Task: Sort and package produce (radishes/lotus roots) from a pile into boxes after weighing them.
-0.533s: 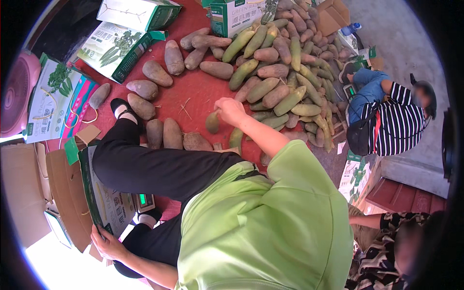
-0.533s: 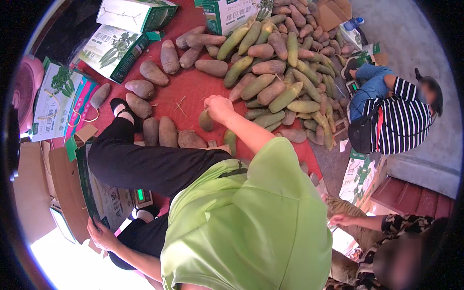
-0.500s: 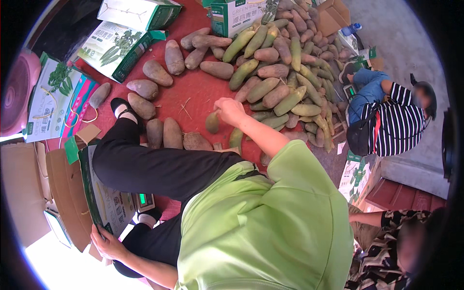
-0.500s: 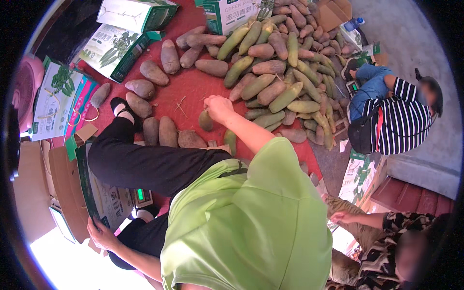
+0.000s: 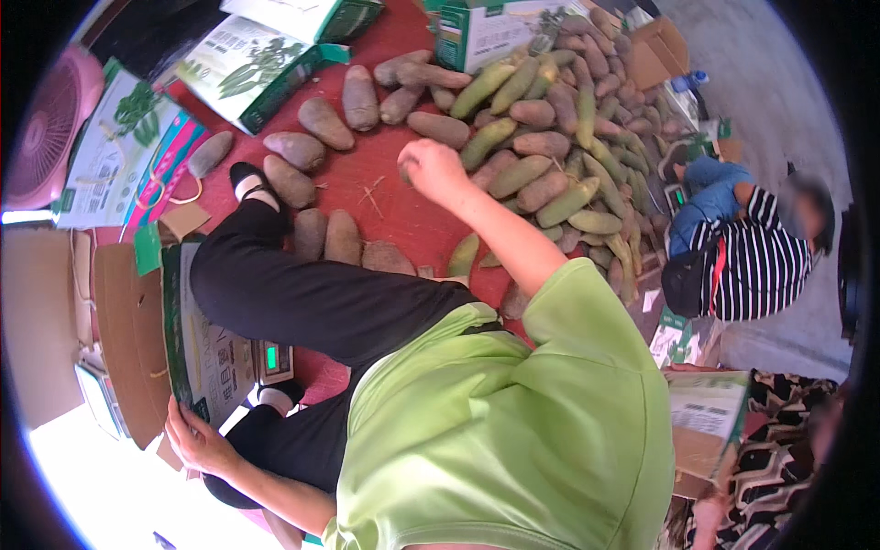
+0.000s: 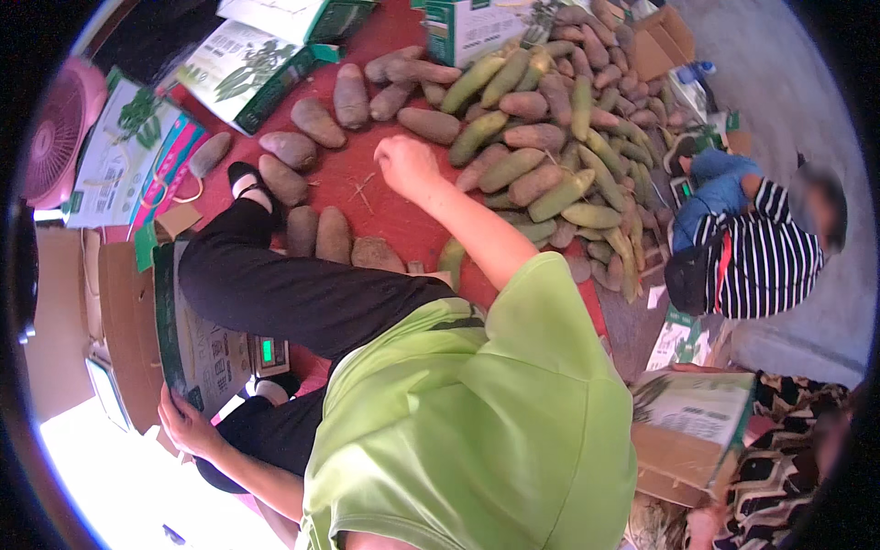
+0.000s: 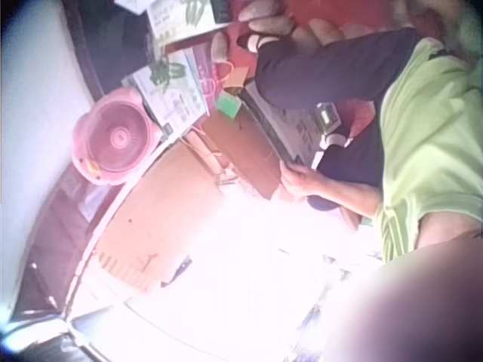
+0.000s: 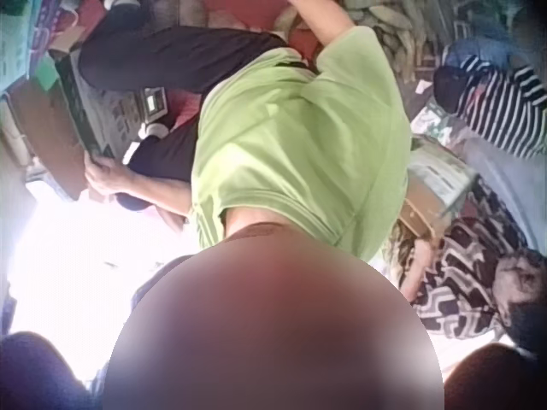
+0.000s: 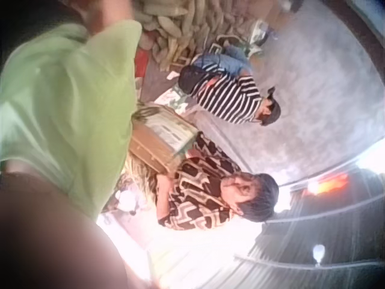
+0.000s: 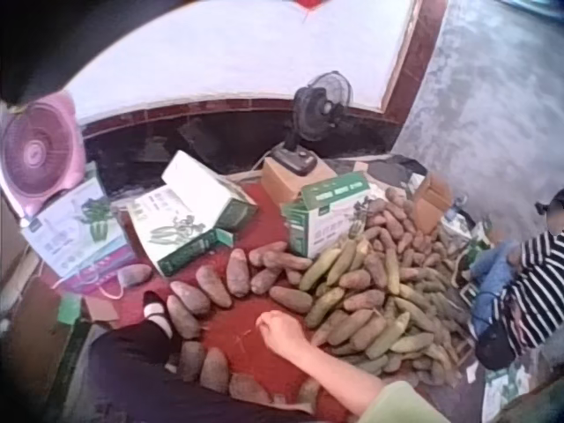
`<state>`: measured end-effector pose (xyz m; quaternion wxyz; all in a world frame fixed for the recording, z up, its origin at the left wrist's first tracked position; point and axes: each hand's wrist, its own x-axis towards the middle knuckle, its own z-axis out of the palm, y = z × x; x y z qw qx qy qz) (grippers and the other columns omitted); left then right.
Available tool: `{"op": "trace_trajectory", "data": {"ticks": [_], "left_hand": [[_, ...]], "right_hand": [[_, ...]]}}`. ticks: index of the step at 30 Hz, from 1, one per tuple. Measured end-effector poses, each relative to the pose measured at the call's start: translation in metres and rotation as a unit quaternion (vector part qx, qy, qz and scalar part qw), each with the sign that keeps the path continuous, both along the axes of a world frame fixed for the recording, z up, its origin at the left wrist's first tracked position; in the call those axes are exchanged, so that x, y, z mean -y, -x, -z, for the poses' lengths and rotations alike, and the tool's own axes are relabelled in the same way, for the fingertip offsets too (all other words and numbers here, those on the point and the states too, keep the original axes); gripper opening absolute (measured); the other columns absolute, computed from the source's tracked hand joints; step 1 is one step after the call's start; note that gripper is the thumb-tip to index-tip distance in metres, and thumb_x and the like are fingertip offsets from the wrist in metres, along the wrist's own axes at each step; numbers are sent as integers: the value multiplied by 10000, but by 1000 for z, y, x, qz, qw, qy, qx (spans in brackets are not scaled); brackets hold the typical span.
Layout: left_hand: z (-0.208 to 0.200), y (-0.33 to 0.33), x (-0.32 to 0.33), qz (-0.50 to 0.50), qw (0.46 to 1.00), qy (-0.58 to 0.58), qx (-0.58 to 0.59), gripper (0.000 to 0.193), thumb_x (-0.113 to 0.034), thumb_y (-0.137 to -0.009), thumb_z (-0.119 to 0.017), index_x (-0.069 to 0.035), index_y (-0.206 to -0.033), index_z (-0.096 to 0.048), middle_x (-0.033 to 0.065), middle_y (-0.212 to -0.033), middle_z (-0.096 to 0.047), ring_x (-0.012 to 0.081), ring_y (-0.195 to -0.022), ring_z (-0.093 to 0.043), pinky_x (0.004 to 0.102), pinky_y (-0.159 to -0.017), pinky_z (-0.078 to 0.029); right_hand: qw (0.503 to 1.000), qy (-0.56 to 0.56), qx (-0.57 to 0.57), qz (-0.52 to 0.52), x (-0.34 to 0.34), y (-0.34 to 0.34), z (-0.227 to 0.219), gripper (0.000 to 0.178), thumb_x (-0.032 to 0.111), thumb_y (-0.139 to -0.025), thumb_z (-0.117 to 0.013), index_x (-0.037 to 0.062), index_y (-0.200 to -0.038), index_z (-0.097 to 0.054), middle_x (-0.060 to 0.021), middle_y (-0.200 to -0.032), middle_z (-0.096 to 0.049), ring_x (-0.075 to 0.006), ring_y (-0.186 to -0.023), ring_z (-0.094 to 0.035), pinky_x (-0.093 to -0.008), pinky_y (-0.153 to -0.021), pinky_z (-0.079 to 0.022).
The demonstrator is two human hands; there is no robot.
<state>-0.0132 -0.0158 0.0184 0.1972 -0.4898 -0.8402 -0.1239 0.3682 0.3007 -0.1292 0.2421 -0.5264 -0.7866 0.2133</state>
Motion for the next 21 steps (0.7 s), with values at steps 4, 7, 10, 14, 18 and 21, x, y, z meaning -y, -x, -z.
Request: {"op": "trace_trajectory", "data": {"ticks": [4, 7, 10, 14, 18, 21], "left_hand": [[-1, -4, -12, 10, 999, -16, 37, 196, -20, -859, -566, -52, -1029, -657, 120, -908, -654, 276, -823, -624, 357, -742, -493], [-5, -8, -11, 19, 997, -44, 54, 202, -9, -813, -602, -51, -1000, -663, 123, -900, -651, 282, -809, -623, 360, -720, -495], [-7, -13, -12, 15, 997, -50, 55, 169, -36, -800, -624, -69, -960, -665, 92, -873, -641, 262, -808, -624, 362, -700, -495], [-7, -14, -11, 12, 998, -45, 50, 137, -81, -793, -654, -86, -930, -663, 64, -854, -637, 247, -781, -618, 352, -664, -493], [-10, -11, -22, 36, 996, -58, 59, 130, -80, -791, -655, -86, -921, -664, 62, -840, -636, 245, -768, -616, 349, -653, -493], [-8, -9, -10, 18, 996, -58, 66, 150, -61, -792, -646, -80, -938, -675, 79, -839, -637, 261, -768, -619, 348, -669, -496]], "right_hand": [[990, 14, -137, -18, -35, 37, -68, 109, 111, -843, -589, 55, -902, -662, -89, -861, -653, -177, -817, -615, -306, -763, -479], [954, 29, -289, -72, -51, 86, -124, 106, 115, -858, -590, 33, -885, -652, -26, -728, -631, -127, -685, -586, -267, -666, -468], [921, 69, -344, -171, -45, 136, -189, 126, 110, -877, -576, 34, -936, -658, 22, -783, -612, -55, -681, -528, -209, -623, -424], [866, 102, -400, -281, -7, 206, -273, 174, 10, -840, -538, -33, -988, -618, -40, -775, -617, -81, -714, -572, -211, -630, -451], [781, 111, -455, -413, 16, 275, -287, 163, 10, -851, -515, -37, -958, -629, -41, -743, -618, -70, -684, -567, -200, -588, -440], [722, -47, -541, -429, 47, 350, -256, 161, 45, -787, -530, -40, -880, -632, -141, -777, -644, -218, -752, -626, -326, -689, -486]]}}
